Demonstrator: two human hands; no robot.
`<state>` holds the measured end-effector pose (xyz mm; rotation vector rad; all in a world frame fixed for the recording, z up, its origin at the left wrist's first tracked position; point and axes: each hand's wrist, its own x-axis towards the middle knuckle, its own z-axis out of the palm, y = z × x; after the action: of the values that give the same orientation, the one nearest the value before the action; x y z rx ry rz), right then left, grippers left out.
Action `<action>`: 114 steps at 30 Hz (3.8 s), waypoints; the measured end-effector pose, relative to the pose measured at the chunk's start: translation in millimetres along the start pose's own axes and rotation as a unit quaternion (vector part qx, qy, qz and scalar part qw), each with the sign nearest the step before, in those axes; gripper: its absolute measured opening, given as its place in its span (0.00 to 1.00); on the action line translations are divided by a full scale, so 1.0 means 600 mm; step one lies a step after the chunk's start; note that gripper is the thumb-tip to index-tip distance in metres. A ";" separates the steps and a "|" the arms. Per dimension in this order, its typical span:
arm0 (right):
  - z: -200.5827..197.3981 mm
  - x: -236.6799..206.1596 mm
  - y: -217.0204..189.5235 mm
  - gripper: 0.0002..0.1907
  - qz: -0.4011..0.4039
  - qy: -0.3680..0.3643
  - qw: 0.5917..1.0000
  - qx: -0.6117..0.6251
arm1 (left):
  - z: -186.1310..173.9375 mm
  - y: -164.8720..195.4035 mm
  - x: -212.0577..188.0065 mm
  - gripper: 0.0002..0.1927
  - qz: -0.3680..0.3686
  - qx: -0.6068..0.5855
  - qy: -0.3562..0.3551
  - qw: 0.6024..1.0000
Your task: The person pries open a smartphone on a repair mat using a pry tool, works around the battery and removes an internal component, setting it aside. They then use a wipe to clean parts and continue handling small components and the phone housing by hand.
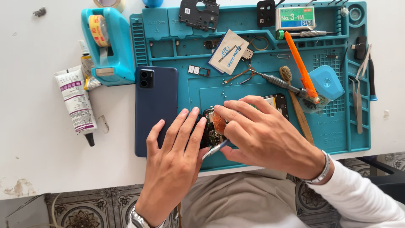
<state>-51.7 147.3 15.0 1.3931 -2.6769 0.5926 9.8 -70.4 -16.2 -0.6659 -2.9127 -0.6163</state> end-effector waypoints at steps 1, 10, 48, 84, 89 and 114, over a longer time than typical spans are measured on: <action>-0.001 0.000 0.001 0.21 -0.019 -0.006 1.000 -0.009 | 0.000 0.000 -0.001 0.27 0.001 -0.002 0.004 1.000; 0.013 0.001 0.026 0.23 -0.147 0.032 0.987 -0.062 | 0.004 -0.004 -0.006 0.27 0.001 -0.023 0.023 0.999; 0.012 -0.111 0.029 0.24 0.029 0.235 0.971 0.033 | 0.015 0.070 0.049 0.12 -0.196 -0.051 0.151 0.968; -0.070 -0.007 0.151 0.11 0.146 -0.035 0.926 0.347 | 0.036 0.063 0.057 0.11 -0.206 -0.028 0.148 0.967; -0.024 0.032 0.175 0.11 0.234 -0.094 0.821 0.512 | 0.035 0.060 0.058 0.11 -0.204 -0.022 0.155 0.966; 0.001 0.085 0.197 0.16 0.263 -0.205 0.838 0.431 | 0.042 0.054 0.057 0.12 -0.204 -0.020 0.128 0.970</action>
<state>-176.5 168.5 -9.7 0.8804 -3.3291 1.9513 -6.8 -20.0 -21.7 0.0248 -2.8040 -0.7376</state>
